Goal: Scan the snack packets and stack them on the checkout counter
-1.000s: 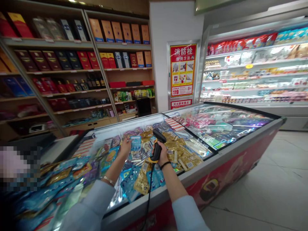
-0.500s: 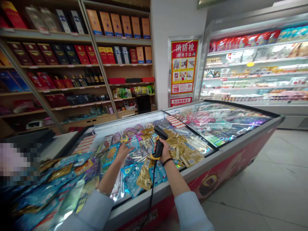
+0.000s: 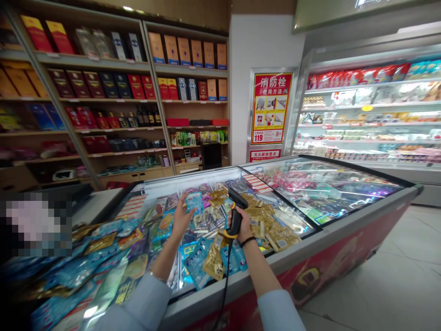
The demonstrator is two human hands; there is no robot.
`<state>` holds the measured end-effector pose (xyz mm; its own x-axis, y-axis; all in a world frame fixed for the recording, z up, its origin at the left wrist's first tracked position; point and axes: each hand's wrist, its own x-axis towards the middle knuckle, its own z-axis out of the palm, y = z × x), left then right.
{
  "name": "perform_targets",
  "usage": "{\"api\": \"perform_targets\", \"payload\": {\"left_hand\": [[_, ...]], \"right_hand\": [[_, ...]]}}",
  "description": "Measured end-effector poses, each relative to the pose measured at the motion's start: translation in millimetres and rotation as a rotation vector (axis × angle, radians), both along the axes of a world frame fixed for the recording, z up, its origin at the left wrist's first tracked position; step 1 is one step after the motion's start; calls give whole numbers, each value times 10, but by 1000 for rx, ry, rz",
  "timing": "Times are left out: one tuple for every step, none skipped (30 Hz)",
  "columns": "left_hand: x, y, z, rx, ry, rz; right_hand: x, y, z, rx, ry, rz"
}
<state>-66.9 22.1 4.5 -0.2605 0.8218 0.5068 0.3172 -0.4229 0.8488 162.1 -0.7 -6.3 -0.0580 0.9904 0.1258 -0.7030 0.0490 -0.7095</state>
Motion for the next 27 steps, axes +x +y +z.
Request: {"api": "perform_targets", "payload": {"left_hand": [[-1,1,13,6,-1,1],[-2,5,22,10,-7,-2],[-4,11,28,16,-14,-7],[-6,16,32,24,-18,-11],[-8,21,34,36,-17,-15],[-9,24,34,48,-10,-17],[-10,26,33,59,-1,-19],[-9,26,31,66,8,-18],[-7,24,31,64,18,-13],[-5,20,32,53,26,-3],[-2,14,36,39,34,12],[1,6,42,28,45,28],[3,-4,50,23,61,44],[2,-15,60,19,81,62],[0,-26,71,15,103,81],[-6,-35,81,5,123,99],[-14,-41,90,-7,142,115],[-25,-45,97,-21,156,129],[-38,-44,101,-30,165,142],[-54,-41,103,-30,171,155],[-74,-35,103,-21,177,168],[-98,-28,104,-5,183,185],[-126,-22,105,12,190,204],[-160,-16,107,29,197,224],[-198,-11,112,42,201,244],[-241,-8,119,53,201,266],[-286,-6,128,61,196,289]], "right_hand": [[5,1,-10,8,-2,7],[8,0,-18,15,-3,15],[11,-4,-22,22,-3,20],[11,-10,-20,28,-2,23],[11,-18,-14,34,-1,23],[9,-27,-1,41,0,19],[6,-37,17,49,-4,16],[2,-45,40,58,-14,16],[-2,-53,66,68,-32,17],[-8,-58,95,79,-57,19],[-16,-62,124,92,-87,23],[-27,-64,153,103,-120,30],[-43,-63,180,111,-155,39],[-64,-60,204,118,-188,49],[-92,-55,226,121,-222,61],[-126,-49,244,122,-255,75],[-166,-41,259,122,-288,91],[-211,-32,272,121,-320,106],[-258,-21,283,121,-349,124],[-305,-9,292,121,-372,141],[-349,5,299,123,-389,158],[-388,20,305,127,-401,174],[-420,36,310,132,-408,190],[-443,52,312,137,-413,204],[-459,69,312,140,-416,216],[-467,84,309,143,-417,227],[-469,96,303,146,-415,239]]}}
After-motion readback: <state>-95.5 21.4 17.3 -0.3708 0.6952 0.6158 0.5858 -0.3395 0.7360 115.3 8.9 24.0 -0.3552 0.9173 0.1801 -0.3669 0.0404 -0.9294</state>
